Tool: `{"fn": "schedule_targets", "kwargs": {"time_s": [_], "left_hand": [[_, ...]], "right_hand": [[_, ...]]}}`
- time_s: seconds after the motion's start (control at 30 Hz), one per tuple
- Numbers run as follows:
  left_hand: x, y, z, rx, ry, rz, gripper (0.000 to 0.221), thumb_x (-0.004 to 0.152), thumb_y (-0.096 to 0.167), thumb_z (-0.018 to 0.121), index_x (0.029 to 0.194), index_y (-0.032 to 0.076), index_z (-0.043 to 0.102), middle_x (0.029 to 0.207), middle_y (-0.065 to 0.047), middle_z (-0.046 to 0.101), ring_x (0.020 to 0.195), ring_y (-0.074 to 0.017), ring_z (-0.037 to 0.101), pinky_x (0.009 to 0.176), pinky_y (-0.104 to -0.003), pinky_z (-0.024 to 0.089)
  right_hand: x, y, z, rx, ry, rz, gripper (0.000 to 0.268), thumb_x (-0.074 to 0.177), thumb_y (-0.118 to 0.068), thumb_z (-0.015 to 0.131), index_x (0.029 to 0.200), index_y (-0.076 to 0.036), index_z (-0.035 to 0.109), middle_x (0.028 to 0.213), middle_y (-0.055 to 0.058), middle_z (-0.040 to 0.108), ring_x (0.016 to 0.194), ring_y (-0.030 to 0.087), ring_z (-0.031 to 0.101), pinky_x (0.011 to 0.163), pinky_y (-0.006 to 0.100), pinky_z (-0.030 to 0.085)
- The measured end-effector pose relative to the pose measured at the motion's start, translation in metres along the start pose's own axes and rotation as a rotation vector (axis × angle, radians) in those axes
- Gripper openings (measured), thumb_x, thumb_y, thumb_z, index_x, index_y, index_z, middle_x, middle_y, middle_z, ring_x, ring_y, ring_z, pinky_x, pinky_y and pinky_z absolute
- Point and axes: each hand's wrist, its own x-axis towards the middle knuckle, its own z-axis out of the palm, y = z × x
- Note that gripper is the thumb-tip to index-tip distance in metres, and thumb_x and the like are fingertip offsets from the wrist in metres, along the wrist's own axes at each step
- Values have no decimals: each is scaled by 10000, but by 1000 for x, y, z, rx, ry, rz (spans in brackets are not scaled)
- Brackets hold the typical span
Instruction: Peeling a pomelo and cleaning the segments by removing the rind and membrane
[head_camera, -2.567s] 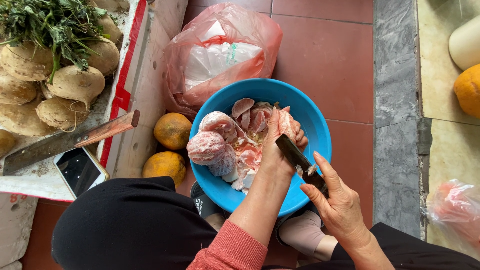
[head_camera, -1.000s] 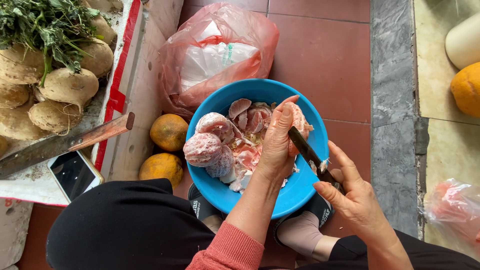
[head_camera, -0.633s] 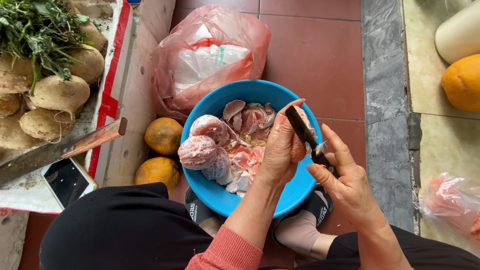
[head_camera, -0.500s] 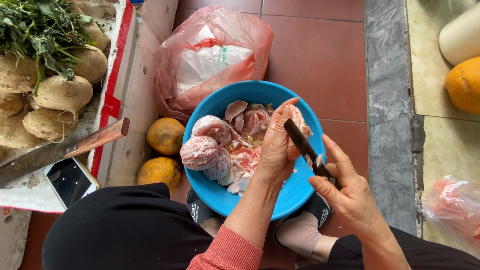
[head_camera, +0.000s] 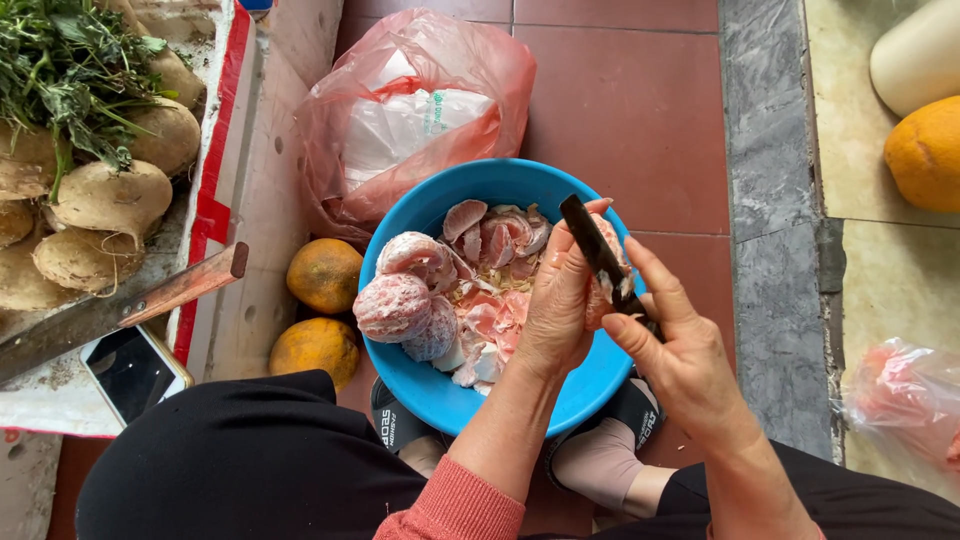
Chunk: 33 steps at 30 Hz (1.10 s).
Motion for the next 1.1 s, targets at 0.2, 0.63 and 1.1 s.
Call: {"fn": "schedule_targets", "kwargs": {"time_s": [0.2, 0.63, 1.1], "left_hand": [[5, 12, 0, 12, 73, 34, 568, 1021, 343, 634, 1475, 55, 451, 999, -17, 576, 805, -51, 612, 672, -156, 495], [-3, 12, 7, -9, 16, 42, 607, 998, 359, 673, 1498, 99, 449, 924, 26, 585, 730, 19, 542, 563, -117, 384], [-2, 8, 3, -66, -59, -89, 428, 1072, 247, 611, 1451, 72, 521, 1031, 11, 627, 880, -17, 565, 760, -149, 460]], "right_hand": [[-18, 0, -9, 155, -121, -5, 815, 893, -214, 664, 1633, -132, 332, 706, 36, 638, 555, 102, 493, 512, 228, 359], [-11, -7, 3, 69, -42, -36, 789, 896, -230, 679, 1614, -167, 357, 835, 39, 756, 598, 81, 539, 548, 207, 411], [1, -5, -21, 678, -60, 147, 542, 887, 66, 593, 1417, -36, 638, 735, 62, 592, 498, 69, 428, 388, 157, 264]]}}
